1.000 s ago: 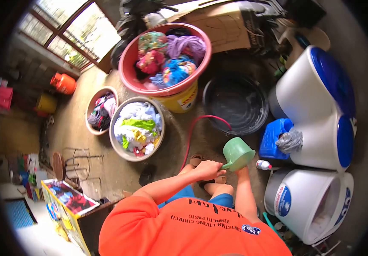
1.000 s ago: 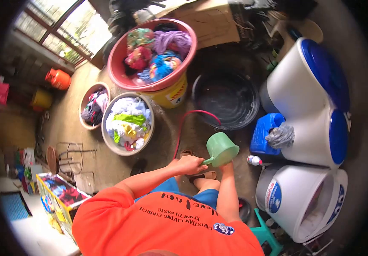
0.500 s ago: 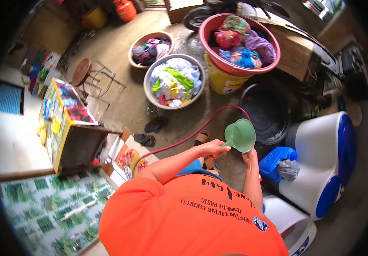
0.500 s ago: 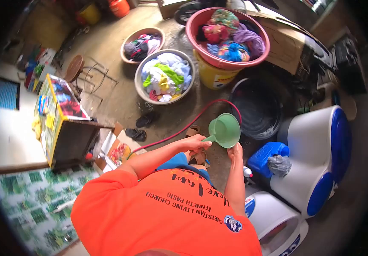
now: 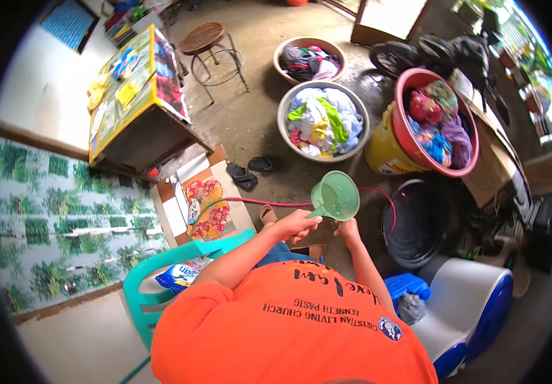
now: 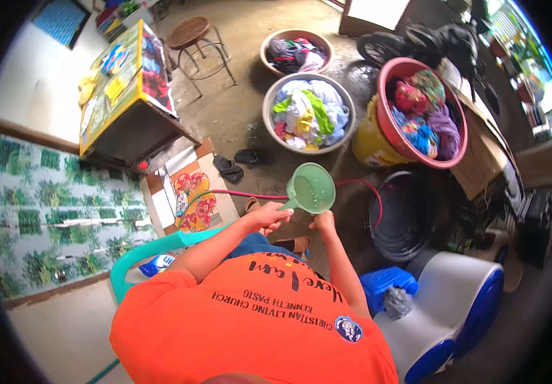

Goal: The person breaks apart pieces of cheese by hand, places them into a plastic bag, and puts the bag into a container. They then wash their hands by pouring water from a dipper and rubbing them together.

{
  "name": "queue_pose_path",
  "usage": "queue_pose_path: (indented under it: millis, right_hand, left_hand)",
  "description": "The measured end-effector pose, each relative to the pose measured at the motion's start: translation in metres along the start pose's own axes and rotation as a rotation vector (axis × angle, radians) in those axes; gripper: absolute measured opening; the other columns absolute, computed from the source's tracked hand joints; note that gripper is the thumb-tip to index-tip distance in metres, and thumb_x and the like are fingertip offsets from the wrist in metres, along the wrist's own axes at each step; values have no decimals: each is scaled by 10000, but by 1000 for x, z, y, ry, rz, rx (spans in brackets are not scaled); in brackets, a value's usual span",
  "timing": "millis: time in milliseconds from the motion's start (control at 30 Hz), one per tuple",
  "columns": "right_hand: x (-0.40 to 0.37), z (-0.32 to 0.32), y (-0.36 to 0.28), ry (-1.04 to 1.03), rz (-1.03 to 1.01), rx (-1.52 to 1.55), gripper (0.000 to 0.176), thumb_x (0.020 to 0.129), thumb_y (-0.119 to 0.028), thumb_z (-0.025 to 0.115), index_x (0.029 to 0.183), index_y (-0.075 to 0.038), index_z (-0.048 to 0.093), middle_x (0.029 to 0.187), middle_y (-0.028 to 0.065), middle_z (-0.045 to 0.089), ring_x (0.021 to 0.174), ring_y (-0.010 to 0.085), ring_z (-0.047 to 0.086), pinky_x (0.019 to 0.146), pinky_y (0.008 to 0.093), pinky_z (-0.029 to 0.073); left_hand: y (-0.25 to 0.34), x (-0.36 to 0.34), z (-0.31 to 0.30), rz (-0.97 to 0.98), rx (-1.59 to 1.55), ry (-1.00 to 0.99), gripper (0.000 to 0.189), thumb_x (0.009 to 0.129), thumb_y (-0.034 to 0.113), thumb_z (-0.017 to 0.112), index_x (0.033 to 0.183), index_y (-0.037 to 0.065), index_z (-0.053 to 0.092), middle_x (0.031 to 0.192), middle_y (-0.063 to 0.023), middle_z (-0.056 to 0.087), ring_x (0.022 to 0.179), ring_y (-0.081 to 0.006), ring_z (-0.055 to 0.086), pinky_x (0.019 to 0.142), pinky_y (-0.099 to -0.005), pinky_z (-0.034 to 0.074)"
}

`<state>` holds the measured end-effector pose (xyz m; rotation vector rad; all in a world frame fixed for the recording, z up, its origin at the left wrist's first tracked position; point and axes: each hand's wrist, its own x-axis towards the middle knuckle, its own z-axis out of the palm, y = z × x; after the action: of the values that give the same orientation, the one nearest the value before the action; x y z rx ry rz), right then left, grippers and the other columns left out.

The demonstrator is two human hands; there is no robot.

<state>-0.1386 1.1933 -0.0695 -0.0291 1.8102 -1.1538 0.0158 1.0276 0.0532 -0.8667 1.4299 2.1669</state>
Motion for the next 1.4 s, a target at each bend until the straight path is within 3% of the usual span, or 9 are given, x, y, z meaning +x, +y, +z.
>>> queue_pose_path:
  millis: [133, 267, 400, 567, 700, 900, 1000, 1300, 1400]
  right_hand:
    - [35, 73, -34, -63, -250, -278, 141, 858, -111, 488, 891, -12, 583, 747, 127, 594, 753, 222, 642, 629, 344, 472]
    - [47, 137, -110, 207, -637, -298, 51, 810, 10, 471, 826, -3, 518, 688, 147, 514, 641, 259, 532, 630, 351, 445]
    - [33, 222, -208, -12, -1097, -504, 41, 824, -39, 503, 850, -19, 526, 787, 179, 546, 717, 349, 566, 674, 405, 457]
    - [105, 343, -241, -172, -1279, -1111, 149, 791, -60, 534, 922, -20, 591, 884, 170, 622, 838, 346, 628, 742, 452, 508]
    - [157, 416, -248, -598, -1138, -1575, 141, 753, -94, 561, 831, -35, 662, 820, 188, 671, 713, 352, 659, 646, 436, 529]
    - [144, 468, -314, -410, -973, -1481, 145, 753, -123, 574, 812, -29, 668, 782, 175, 667, 715, 341, 663, 678, 412, 537]
    - [211, 494, -306, -450, -1268, -1427, 161, 750, -152, 575, 804, -38, 676, 774, 168, 669, 724, 337, 667, 690, 417, 541]
    - [274, 586, -448, -674, -830, -1660, 238, 830, -214, 573, 993, -73, 674, 1005, 167, 665, 928, 330, 652, 804, 407, 529]
    - [323, 615, -480, -833, -1064, -1799, 247, 848, -197, 544, 1036, -83, 657, 1008, 163, 664, 922, 342, 649, 804, 413, 525]
  left_hand:
    - [-4, -30, -58, 54, -152, 180, 342, 919, 382, 571, 845, 53, 510, 460, 35, 367, 317, -56, 322, 277, -231, 300]
    - [-7, -55, -123, 99, -207, 327, 337, 917, 366, 578, 839, 46, 509, 471, 24, 377, 314, -58, 323, 268, -239, 295]
    - [1, -84, -187, 165, -205, 394, 342, 924, 370, 567, 886, 33, 523, 469, 38, 361, 321, -50, 314, 271, -230, 297]
    - [20, -111, -244, 263, -316, 404, 338, 917, 359, 582, 851, 36, 509, 462, 34, 365, 316, -57, 338, 277, -232, 303]
    - [32, -116, -282, 304, -375, 428, 341, 919, 354, 579, 819, 40, 494, 449, 25, 369, 304, -72, 351, 281, -241, 303]
    - [50, -113, -343, 336, -413, 496, 357, 912, 370, 583, 826, 35, 496, 444, 22, 371, 303, -81, 352, 284, -244, 302]
    - [64, -108, -382, 323, -418, 513, 361, 909, 377, 586, 832, 35, 498, 453, 18, 381, 306, -82, 356, 291, -245, 309]
    - [142, -71, -523, 307, -474, 544, 340, 909, 354, 589, 836, 29, 522, 486, 14, 405, 332, -79, 371, 299, -242, 290]
    - [177, -57, -571, 296, -491, 584, 339, 909, 354, 588, 841, 29, 524, 481, 17, 395, 332, -79, 369, 299, -240, 287]
